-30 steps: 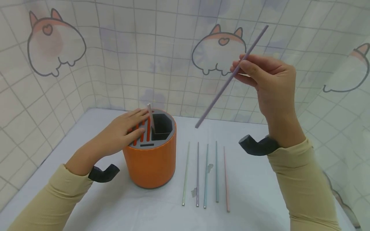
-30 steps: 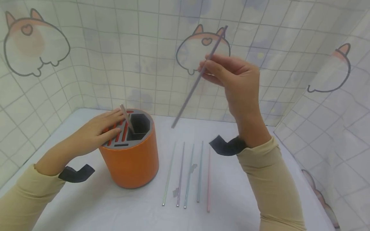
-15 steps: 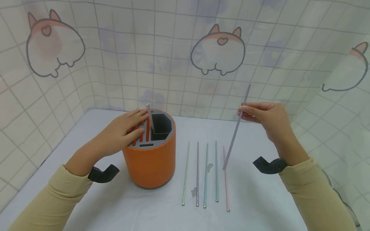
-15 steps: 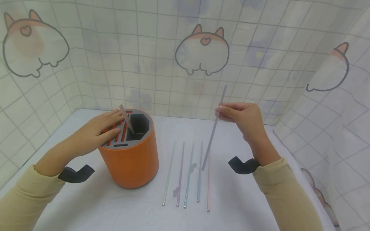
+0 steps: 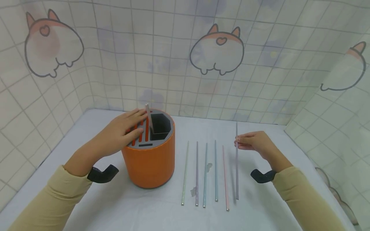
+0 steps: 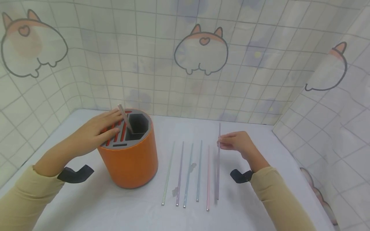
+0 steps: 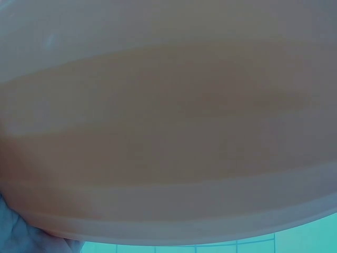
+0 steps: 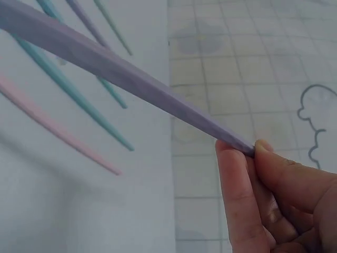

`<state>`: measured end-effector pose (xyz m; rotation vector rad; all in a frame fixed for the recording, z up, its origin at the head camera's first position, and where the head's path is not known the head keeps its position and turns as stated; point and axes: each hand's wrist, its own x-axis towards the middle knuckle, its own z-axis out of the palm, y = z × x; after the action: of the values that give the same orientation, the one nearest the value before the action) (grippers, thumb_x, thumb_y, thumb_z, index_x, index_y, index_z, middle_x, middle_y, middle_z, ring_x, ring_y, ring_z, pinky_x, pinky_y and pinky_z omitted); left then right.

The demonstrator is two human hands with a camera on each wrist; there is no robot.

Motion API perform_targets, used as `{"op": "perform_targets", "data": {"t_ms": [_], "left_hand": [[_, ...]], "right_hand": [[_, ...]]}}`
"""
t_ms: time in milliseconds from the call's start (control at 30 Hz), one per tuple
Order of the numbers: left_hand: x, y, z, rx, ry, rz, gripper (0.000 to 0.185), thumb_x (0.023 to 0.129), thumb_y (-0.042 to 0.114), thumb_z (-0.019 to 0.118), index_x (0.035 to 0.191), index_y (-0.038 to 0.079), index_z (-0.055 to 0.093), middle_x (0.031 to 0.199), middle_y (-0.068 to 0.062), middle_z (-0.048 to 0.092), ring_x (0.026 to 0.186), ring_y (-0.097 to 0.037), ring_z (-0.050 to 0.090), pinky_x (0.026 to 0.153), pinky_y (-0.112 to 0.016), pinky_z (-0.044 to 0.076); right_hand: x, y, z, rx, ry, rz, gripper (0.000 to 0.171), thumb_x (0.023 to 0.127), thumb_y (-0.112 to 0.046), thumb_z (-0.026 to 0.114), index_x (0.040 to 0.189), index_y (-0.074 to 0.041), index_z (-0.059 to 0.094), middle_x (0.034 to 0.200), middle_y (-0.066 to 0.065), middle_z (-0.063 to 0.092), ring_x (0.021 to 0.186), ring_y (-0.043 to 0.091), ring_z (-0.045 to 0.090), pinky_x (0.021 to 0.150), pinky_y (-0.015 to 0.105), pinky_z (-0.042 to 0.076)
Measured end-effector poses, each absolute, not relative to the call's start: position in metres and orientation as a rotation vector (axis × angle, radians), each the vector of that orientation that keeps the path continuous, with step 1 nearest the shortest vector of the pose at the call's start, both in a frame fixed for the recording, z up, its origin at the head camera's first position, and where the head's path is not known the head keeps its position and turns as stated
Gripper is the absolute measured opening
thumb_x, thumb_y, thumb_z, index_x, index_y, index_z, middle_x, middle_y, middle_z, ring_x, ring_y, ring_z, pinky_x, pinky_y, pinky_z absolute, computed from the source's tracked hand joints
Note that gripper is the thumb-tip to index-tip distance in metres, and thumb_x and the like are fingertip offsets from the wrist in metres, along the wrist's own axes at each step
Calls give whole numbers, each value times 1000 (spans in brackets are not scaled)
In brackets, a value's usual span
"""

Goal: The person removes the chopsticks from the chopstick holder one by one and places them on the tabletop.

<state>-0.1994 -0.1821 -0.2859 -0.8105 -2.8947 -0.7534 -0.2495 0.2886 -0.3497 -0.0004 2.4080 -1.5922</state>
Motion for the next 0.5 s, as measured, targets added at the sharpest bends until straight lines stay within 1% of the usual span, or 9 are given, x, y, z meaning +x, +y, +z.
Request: {"op": "perform_targets", "data": {"t_ms": [67, 200, 367, 500], "left_hand": [[-199, -182, -286, -808, -2897, -754, 56, 106, 35, 44, 157, 15, 32, 166, -6, 23, 154, -37, 15, 121, -66, 13], [-199, -182, -286, -806, -2897, -753, 56, 106, 35, 44, 157, 15, 32, 166, -6, 23, 154, -37, 15, 121, -67, 13], [-200, -182, -287, -815, -2888, -749, 56, 106, 34, 44, 157, 15, 33, 166, -6, 23, 154, -37, 15, 121, -66, 14], [-200, -182, -287, -819, -2887, -749, 56, 106, 34, 43, 157, 14, 33, 166, -6, 23, 154, -37, 15, 121, -66, 13]], "right_hand": [[-251, 292, -359, 28, 2380, -1589, 51, 95, -16, 68, 131, 18, 54, 95, 0, 77, 84, 5, 74, 81, 21, 59], [-253, 296, -375, 95, 2342, -1577, 49, 95, -16, 68, 129, 17, 55, 93, 1, 77, 81, 6, 74, 79, 21, 60], [-256, 299, -394, 144, 2291, -1598, 45, 94, -10, 68, 126, 19, 56, 88, 0, 76, 76, 5, 73, 75, 21, 61], [-258, 299, -406, 170, 2291, -1568, 43, 93, -10, 69, 123, 19, 58, 85, -1, 75, 74, 5, 72, 73, 21, 61]]}}
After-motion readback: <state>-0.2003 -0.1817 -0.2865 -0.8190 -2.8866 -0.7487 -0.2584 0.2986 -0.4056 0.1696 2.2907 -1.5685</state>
